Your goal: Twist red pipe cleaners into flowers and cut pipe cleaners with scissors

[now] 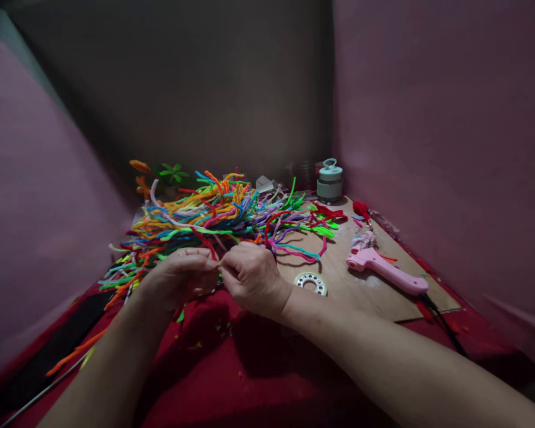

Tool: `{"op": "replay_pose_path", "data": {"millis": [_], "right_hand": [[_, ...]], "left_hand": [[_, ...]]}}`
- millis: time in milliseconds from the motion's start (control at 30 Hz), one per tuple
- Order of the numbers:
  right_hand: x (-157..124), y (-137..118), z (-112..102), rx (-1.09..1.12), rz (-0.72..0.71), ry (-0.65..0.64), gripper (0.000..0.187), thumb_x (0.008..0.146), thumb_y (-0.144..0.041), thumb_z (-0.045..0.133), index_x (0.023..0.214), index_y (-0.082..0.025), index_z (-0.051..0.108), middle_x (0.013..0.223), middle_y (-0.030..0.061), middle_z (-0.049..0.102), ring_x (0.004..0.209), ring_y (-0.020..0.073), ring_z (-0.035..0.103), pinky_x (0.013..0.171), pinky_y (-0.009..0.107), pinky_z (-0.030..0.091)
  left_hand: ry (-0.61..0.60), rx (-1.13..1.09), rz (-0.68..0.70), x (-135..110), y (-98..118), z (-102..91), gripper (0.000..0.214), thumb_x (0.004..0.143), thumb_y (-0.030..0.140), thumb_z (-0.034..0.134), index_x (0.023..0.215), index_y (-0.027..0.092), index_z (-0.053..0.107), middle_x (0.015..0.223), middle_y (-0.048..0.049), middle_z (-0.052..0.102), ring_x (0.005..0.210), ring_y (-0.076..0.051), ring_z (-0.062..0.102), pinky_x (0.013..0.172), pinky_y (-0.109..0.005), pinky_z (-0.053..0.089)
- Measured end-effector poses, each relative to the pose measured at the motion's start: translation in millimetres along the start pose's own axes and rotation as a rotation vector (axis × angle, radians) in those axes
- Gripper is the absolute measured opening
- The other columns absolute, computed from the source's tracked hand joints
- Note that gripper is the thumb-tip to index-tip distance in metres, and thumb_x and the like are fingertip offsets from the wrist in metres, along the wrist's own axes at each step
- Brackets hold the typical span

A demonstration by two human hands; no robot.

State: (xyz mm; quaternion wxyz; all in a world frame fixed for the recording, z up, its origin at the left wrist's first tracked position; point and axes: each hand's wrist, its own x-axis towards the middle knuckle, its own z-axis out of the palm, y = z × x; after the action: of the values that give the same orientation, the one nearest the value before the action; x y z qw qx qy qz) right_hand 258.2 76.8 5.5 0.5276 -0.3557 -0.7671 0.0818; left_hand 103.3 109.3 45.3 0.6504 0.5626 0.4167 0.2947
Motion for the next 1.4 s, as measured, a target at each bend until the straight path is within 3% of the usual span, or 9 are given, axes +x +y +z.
{"op": "replay_pose_path", "data": {"millis": [133, 267, 367, 500, 633, 900, 1033, 1233, 1400], "right_hand": [[3, -1, -2, 0.115, 0.071, 0.015, 0.015, 0.077, -0.013, 0.050, 0.067, -0.016, 0.061, 0.067, 0.0049, 0.061, 0.065, 0.0143, 0.053, 0.065, 0.027, 0.038], [6, -1, -3, 0.462, 0.363, -0.050, 0.012, 0.076, -0.019, 0.055, 0.069, -0.016, 0.064, 0.067, 0.0021, 0.061, 0.063, 0.0122, 0.053, 0.061, 0.025, 0.039], [8, 0, -3, 0.732, 0.525, -0.097, 0.012, 0.073, -0.025, 0.058, 0.070, -0.015, 0.065, 0.061, -0.0008, 0.057, 0.057, 0.0096, 0.047, 0.056, 0.023, 0.036], [9, 1, -3, 0.862, 0.602, -0.110, 0.012, 0.067, -0.026, 0.062, 0.065, -0.014, 0.065, 0.056, -0.0024, 0.053, 0.052, 0.0078, 0.042, 0.053, 0.023, 0.034], [8, -1, -4, 0.776, 0.588, -0.123, 0.011, 0.067, -0.024, 0.062, 0.062, -0.014, 0.064, 0.056, -0.0021, 0.053, 0.053, 0.0084, 0.043, 0.053, 0.022, 0.034], [3, -7, -3, 0.346, 0.291, 0.003, 0.015, 0.073, -0.016, 0.055, 0.060, -0.016, 0.061, 0.061, 0.0007, 0.058, 0.058, 0.0110, 0.051, 0.058, 0.023, 0.037], [3, -5, 0, 0.398, 0.318, 0.003, 0.013, 0.074, -0.018, 0.056, 0.063, -0.016, 0.062, 0.064, 0.0010, 0.059, 0.061, 0.0117, 0.051, 0.061, 0.024, 0.037], [7, 3, 3, 0.973, 0.690, -0.114, 0.013, 0.068, -0.026, 0.062, 0.063, -0.014, 0.062, 0.053, -0.0042, 0.050, 0.048, 0.0068, 0.039, 0.051, 0.023, 0.030], [7, 9, 5, 1.030, 0.753, -0.042, 0.015, 0.064, -0.025, 0.064, 0.058, -0.013, 0.057, 0.051, -0.0039, 0.049, 0.046, 0.0059, 0.036, 0.048, 0.023, 0.026]], "left_hand": [[0.019, 0.051, 0.052, -2, 1, -3.7, 0.019, 0.066, 0.024, 0.064, 0.055, 0.014, 0.052, 0.043, 0.0046, 0.043, 0.037, -0.006, 0.036, 0.038, -0.020, 0.026], [0.191, 0.352, 0.362, -14, 13, -6.9, 0.011, 0.069, 0.026, 0.067, 0.074, 0.017, 0.064, 0.063, 0.0017, 0.056, 0.054, -0.008, 0.049, 0.049, -0.019, 0.037], [0.157, 0.598, 0.601, -20, 19, -6.2, 0.010, 0.073, 0.023, 0.064, 0.081, 0.018, 0.067, 0.082, -0.0034, 0.061, 0.076, -0.014, 0.055, 0.068, -0.024, 0.044], [0.093, 0.818, 0.732, -19, 19, -6.0, 0.009, 0.077, 0.024, 0.060, 0.078, 0.018, 0.067, 0.083, -0.0053, 0.058, 0.080, -0.016, 0.054, 0.073, -0.027, 0.043], [0.056, 0.829, 0.702, -17, 17, -6.0, 0.012, 0.077, 0.025, 0.059, 0.070, 0.017, 0.064, 0.076, -0.0038, 0.055, 0.079, -0.016, 0.052, 0.073, -0.027, 0.042], [-0.012, 0.397, 0.167, -9, 4, 0.3, 0.027, 0.077, 0.039, 0.055, 0.065, 0.017, 0.046, 0.056, 0.0047, 0.039, 0.048, -0.007, 0.035, 0.043, -0.019, 0.027], [0.018, 0.471, 0.221, -7, 4, 1.4, 0.027, 0.079, 0.039, 0.052, 0.066, 0.017, 0.044, 0.058, 0.0051, 0.038, 0.051, -0.008, 0.033, 0.045, -0.019, 0.027], [0.085, 0.709, 0.378, -12, 10, 3.4, 0.024, 0.083, 0.035, 0.046, 0.067, 0.018, 0.042, 0.062, 0.0050, 0.037, 0.055, -0.009, 0.033, 0.049, -0.020, 0.030], [0.213, 0.949, 0.556, -7, 3, 6.0, 0.015, 0.084, 0.029, 0.046, 0.074, 0.018, 0.048, 0.066, 0.0032, 0.045, 0.060, -0.010, 0.041, 0.056, -0.021, 0.034]]}}
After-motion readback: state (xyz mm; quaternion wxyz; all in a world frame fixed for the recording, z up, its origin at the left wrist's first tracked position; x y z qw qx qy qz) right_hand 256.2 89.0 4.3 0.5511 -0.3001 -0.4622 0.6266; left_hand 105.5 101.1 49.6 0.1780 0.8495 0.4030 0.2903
